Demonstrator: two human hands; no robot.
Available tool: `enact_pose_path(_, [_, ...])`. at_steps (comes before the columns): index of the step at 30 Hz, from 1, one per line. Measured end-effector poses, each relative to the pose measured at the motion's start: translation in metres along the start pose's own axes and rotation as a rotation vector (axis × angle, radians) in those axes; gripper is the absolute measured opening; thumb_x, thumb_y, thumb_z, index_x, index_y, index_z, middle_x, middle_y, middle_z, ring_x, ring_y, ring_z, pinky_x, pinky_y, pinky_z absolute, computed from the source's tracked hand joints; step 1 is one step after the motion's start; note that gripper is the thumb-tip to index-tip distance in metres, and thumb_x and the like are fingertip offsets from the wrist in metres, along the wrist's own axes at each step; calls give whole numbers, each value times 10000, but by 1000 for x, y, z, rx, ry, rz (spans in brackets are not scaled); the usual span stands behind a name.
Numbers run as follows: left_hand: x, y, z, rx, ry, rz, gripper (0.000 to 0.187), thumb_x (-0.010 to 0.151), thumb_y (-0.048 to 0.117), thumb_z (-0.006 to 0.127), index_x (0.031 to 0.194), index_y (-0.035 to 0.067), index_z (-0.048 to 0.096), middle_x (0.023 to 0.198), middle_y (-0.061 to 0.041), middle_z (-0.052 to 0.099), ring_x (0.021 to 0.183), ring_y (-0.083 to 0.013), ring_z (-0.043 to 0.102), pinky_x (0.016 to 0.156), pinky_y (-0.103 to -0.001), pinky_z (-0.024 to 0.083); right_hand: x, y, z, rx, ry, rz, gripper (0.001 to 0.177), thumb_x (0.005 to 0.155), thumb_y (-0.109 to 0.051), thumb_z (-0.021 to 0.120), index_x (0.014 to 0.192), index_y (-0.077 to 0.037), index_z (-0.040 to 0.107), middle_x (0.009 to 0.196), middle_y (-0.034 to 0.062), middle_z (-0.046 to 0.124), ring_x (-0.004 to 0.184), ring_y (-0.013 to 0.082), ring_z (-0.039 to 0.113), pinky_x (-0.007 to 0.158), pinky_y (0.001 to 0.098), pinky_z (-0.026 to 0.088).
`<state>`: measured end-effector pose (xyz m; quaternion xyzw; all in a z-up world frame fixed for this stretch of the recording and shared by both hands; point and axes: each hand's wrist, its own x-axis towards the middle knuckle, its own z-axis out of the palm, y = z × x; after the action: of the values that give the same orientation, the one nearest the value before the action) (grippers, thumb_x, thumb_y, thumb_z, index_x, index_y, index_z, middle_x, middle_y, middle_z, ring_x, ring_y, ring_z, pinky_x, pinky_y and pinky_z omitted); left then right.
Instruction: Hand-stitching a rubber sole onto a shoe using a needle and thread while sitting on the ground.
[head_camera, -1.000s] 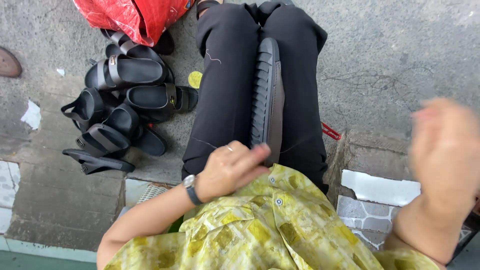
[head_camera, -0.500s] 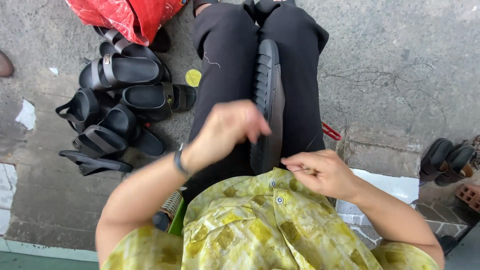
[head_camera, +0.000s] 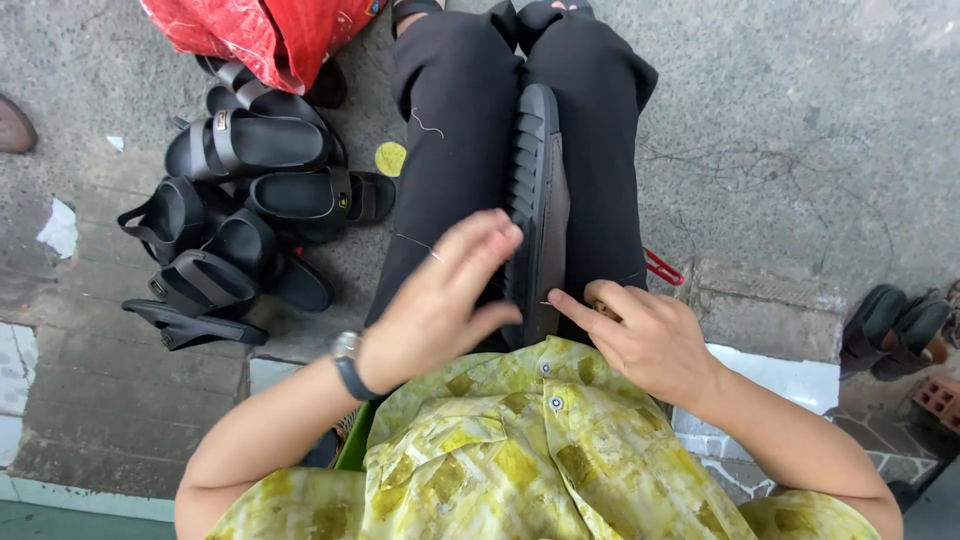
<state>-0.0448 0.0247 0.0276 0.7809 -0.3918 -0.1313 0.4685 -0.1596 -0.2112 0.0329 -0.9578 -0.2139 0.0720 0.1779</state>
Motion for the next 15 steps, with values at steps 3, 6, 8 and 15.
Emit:
enact_pose_path(3, [-10, 4, 12, -38, -98, -77, 826, 736, 171, 820, 1399, -39, 375, 1319, -258, 430, 1193, -407, 517, 946, -451, 494, 2, -3, -4, -23, -20, 8, 441, 934, -135, 429, 1358, -230, 508, 961, 12, 509, 663, 182, 598, 522, 287, 515])
enact_pose_path(6, [-11, 1, 18, -7, -98, -77, 837, 719, 220, 821, 1381, -56, 389, 1299, -246, 444, 1183, -395, 524, 949, -436, 496, -2, -3, -1, -87, -39, 10, 454, 925, -152, 444, 1367, -241, 495, 973, 1, 508, 677, 173, 600, 520, 279, 524])
enact_pose_path(8, [-12, -3, 21, -5, -96, -78, 845, 711, 234, 822, 1382, -50, 394, 1298, -241, 448, 1193, -392, 518, 958, -437, 492, -1, -6, -5, -124, -43, -1, 456, 909, -134, 445, 1352, -222, 502, 943, 8, 497, 645, 168, 590, 501, 273, 520])
enact_pose_path(15, [-13, -18, 33, -99, 20, -9, 867, 653, 282, 847, 1352, -49, 456, 1262, -234, 504, 1176, -390, 539, 968, -433, 486, 2, -11, 36, -138, 14, -38, 404, 842, -122, 445, 1242, -123, 502, 903, 23, 429, 627, 177, 567, 484, 291, 500])
